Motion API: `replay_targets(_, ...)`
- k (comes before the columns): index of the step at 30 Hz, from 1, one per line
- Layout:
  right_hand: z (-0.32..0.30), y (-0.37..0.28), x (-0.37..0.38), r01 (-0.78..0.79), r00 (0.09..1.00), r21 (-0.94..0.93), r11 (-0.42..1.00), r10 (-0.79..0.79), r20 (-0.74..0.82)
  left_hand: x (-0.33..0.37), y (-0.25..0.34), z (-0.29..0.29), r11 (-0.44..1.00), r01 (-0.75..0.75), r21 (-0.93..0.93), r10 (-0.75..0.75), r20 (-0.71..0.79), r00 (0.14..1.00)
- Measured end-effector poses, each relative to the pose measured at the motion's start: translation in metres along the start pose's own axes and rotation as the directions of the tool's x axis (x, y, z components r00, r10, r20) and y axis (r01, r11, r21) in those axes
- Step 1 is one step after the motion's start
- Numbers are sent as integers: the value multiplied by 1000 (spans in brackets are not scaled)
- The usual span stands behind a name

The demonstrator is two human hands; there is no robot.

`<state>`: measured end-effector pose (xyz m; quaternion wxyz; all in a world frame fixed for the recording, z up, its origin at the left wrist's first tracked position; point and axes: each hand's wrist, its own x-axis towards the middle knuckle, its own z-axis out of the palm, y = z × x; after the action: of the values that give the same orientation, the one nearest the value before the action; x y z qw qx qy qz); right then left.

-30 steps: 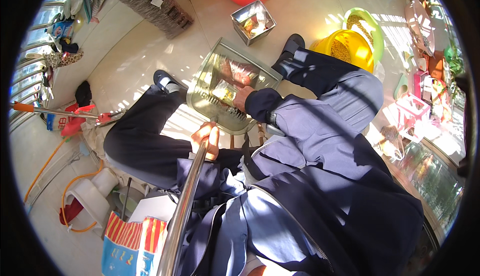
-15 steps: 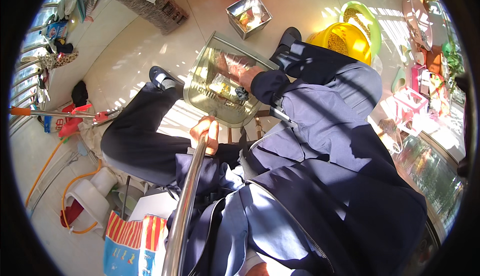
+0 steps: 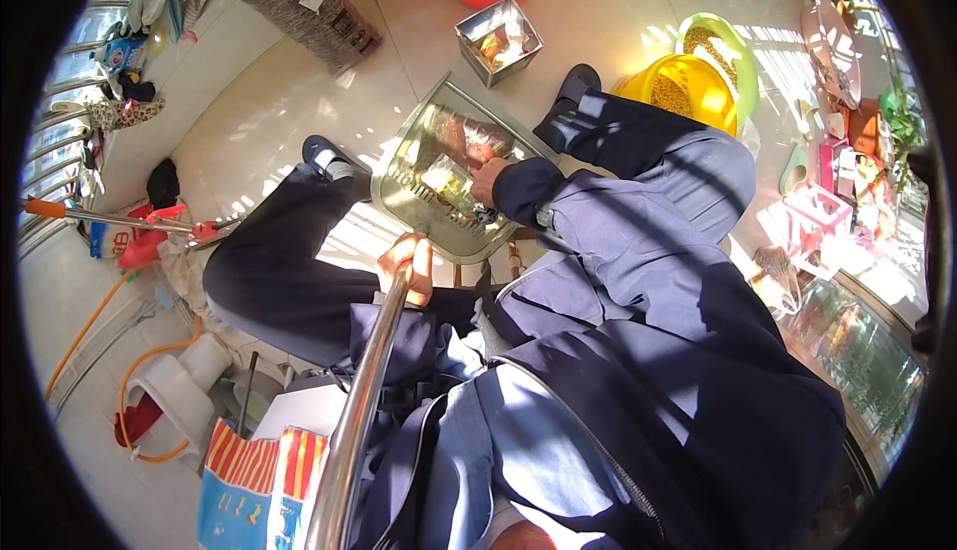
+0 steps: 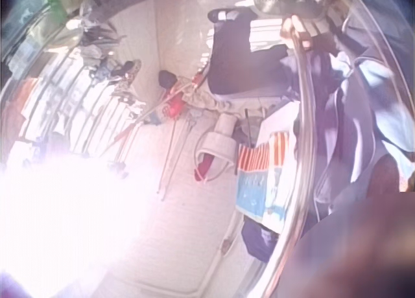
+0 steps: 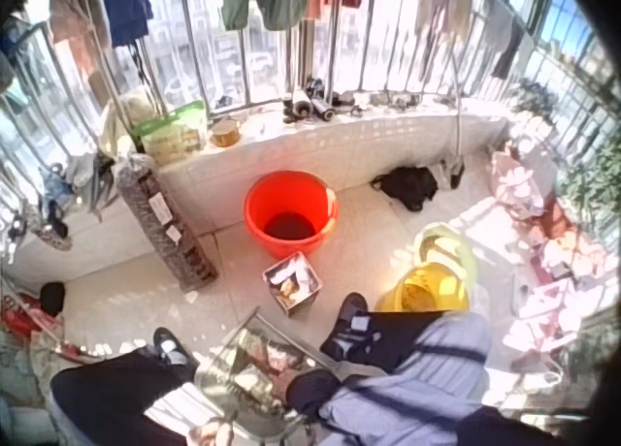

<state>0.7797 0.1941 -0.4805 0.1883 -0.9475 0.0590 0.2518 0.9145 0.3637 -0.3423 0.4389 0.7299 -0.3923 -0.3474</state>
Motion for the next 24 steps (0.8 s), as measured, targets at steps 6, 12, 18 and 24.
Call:
replay_targets(6,-1,9,-6,-241,970,72,968,239,32,1,2,3,1000,-1,-20,1,-15,1000)
replay_targets(12,-21,23,-24,-352,934,276,894,355,42,3,2,1,999,1,34,-1,-1,1000)
replay_targets(18,-23,60,-30,-274,934,895,353,321,159,3,4,-3,998,-33,56,30,48,998)
replay_targets(24,-23,62,-33,-283,906,954,-96,301,299,0,0,-2,1000,-3,-1,3,14,1000)
